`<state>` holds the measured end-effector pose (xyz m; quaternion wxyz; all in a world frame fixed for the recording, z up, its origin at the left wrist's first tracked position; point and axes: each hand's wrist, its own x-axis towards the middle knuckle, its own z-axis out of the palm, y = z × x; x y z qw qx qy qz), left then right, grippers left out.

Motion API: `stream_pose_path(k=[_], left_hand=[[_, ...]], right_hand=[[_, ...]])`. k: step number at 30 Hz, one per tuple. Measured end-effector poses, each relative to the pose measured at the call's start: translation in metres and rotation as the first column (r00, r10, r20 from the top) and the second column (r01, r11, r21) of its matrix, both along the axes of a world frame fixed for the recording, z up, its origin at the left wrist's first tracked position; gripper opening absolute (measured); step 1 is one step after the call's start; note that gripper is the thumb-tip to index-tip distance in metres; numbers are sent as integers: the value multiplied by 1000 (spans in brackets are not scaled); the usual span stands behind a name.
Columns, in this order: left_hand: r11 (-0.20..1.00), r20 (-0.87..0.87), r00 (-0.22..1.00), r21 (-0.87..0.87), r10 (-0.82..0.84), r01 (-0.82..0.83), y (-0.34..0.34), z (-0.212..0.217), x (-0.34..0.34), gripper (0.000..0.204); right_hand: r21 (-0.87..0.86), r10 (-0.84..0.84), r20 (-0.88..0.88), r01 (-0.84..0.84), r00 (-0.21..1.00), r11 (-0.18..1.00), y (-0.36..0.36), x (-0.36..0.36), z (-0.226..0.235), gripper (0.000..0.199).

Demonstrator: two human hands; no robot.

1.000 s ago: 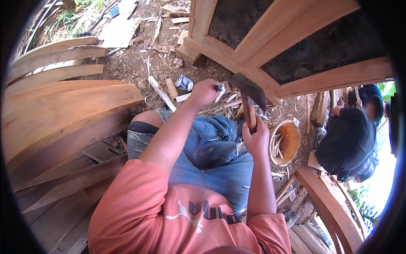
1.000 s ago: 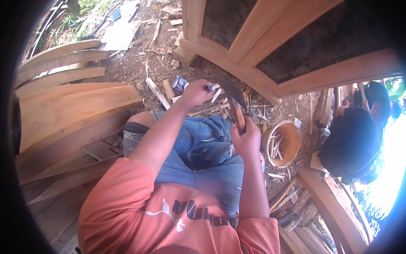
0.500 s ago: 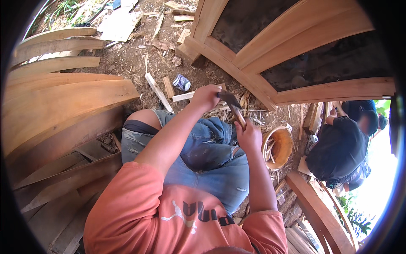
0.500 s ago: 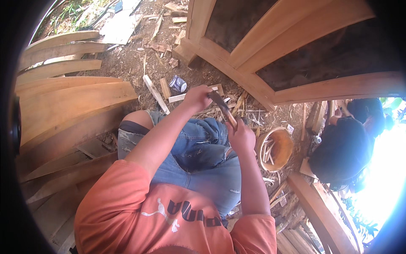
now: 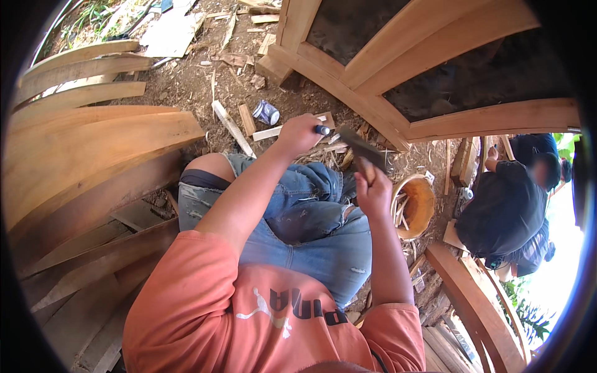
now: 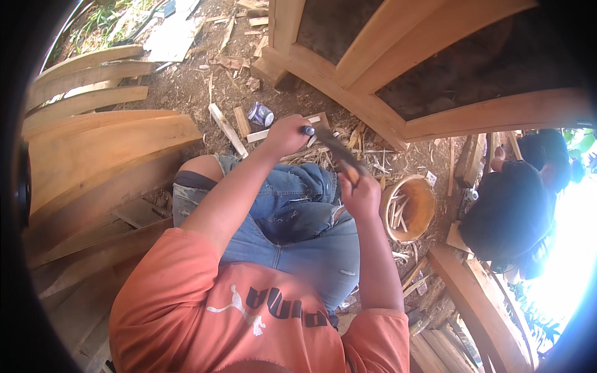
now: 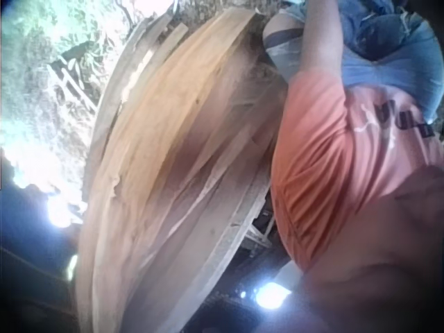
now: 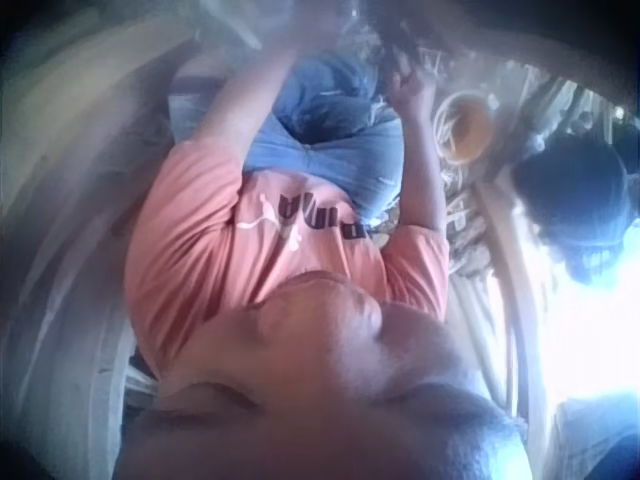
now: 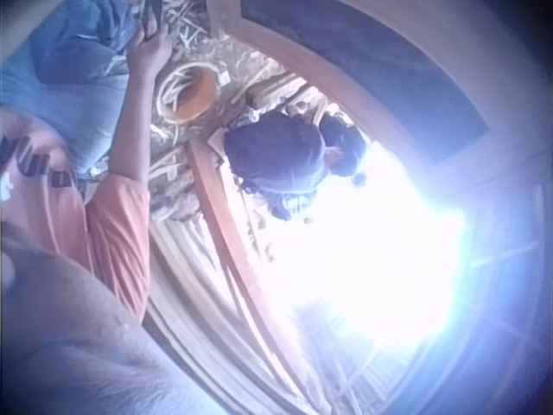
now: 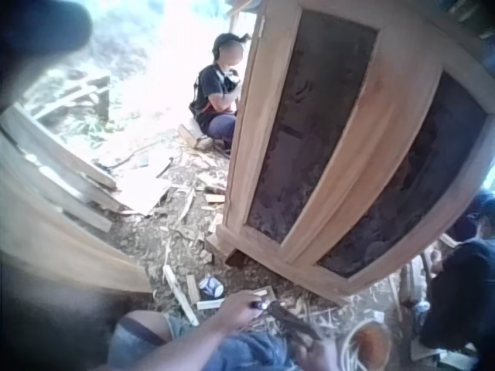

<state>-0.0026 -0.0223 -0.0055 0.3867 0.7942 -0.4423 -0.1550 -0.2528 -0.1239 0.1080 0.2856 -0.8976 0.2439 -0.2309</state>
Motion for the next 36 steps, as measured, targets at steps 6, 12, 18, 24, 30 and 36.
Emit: stream_pose_path(k=[6,12,18,24,30,36], left_hand=[[999,-4,1000,-35,19,-19,2,-5,0,13],[989,40,999,147,-31,25,-2,1,0,13],[990,7,999,136,-46,45,-2,7,-1,13],[998,36,998,38,-41,40,3,-1,0,12],[995,69,996,81,-60,55,7,-9,-3,11],[992,127,989,113,-71,56,4,-7,-3,9]], right_hand=[[79,-119,-173,134,978,988,0,-5,-11,36],[-47,-142,-414,134,899,990,-11,0,-16,39],[-18,-79,-550,83,831,996,-9,-2,-15,41],[-23,-73,1,73,997,997,3,-5,-16,37],[-29,-90,-303,85,949,996,-10,-11,-21,35],[-91,-42,-443,1,896,996,-19,-12,-29,39]])
